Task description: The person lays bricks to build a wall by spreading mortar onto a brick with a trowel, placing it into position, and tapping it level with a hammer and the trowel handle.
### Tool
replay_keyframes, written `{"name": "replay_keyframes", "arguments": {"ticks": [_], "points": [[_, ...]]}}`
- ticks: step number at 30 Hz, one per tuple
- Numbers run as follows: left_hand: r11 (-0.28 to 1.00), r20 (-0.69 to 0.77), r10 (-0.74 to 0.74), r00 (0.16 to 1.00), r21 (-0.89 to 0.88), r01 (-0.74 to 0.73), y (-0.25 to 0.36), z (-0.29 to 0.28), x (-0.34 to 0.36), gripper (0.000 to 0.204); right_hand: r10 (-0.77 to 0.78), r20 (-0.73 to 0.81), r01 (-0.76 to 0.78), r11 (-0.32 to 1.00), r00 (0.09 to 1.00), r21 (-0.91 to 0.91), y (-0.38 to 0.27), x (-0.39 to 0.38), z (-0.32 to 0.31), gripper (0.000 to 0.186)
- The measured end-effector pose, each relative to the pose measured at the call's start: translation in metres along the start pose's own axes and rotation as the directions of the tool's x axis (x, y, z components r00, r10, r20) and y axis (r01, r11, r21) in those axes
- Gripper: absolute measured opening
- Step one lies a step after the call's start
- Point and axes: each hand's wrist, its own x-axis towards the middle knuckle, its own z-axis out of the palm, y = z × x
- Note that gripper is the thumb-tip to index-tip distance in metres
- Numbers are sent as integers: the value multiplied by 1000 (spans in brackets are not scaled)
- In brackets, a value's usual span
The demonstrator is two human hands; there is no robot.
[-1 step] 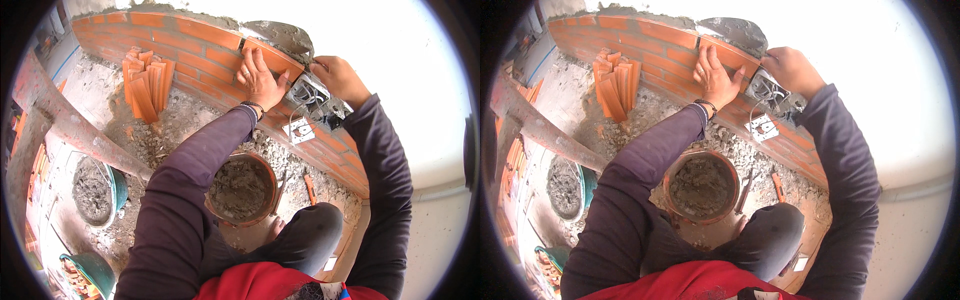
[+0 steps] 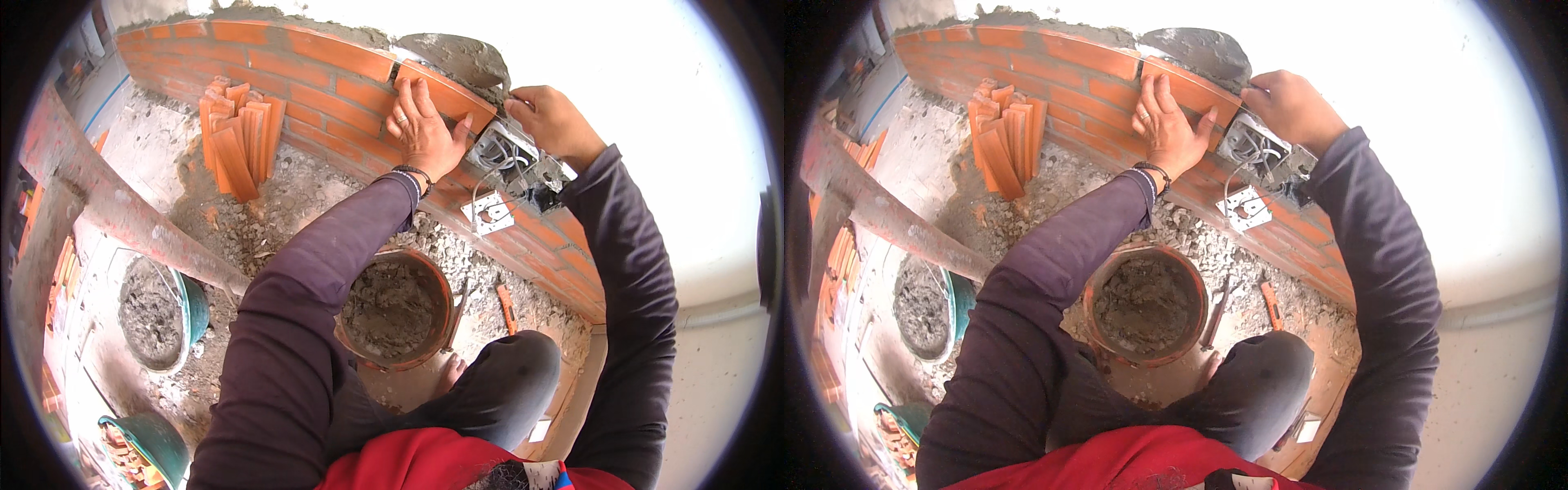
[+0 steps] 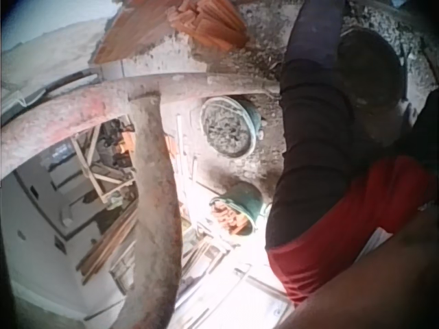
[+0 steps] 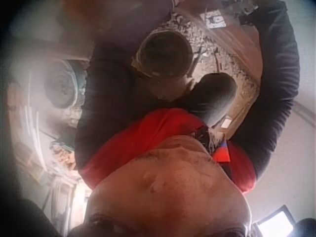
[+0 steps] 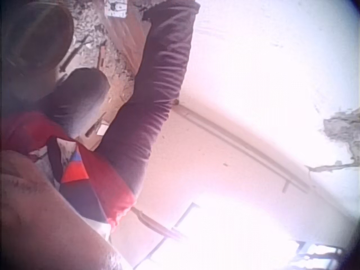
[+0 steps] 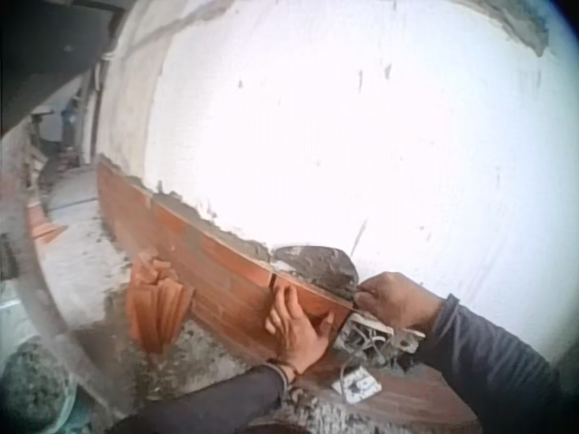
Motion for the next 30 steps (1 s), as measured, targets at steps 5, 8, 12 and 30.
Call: {"name": "replay_keyframes", "arguments": {"ticks": [5,8,12,30], "points": [[1000,-14,11,1000,5,-11,-5,-2,0,98,239,228,-257,965,944,51,-32,13,-18,32],[1000,-17,18,1000,-2,-18,-5,-2,-1,97,226,222,-247,966,948,72,-28,14,-15,34],[1000,-3,11,1000,-1,-11,-2,-2,0,97,71,101,-74,997,992,28,-14,16,-9,34],[1000,-12,13,1000,28,-13,-8,-2,0,97,-137,-100,122,982,985,-145,-7,-22,-14,24]]}}
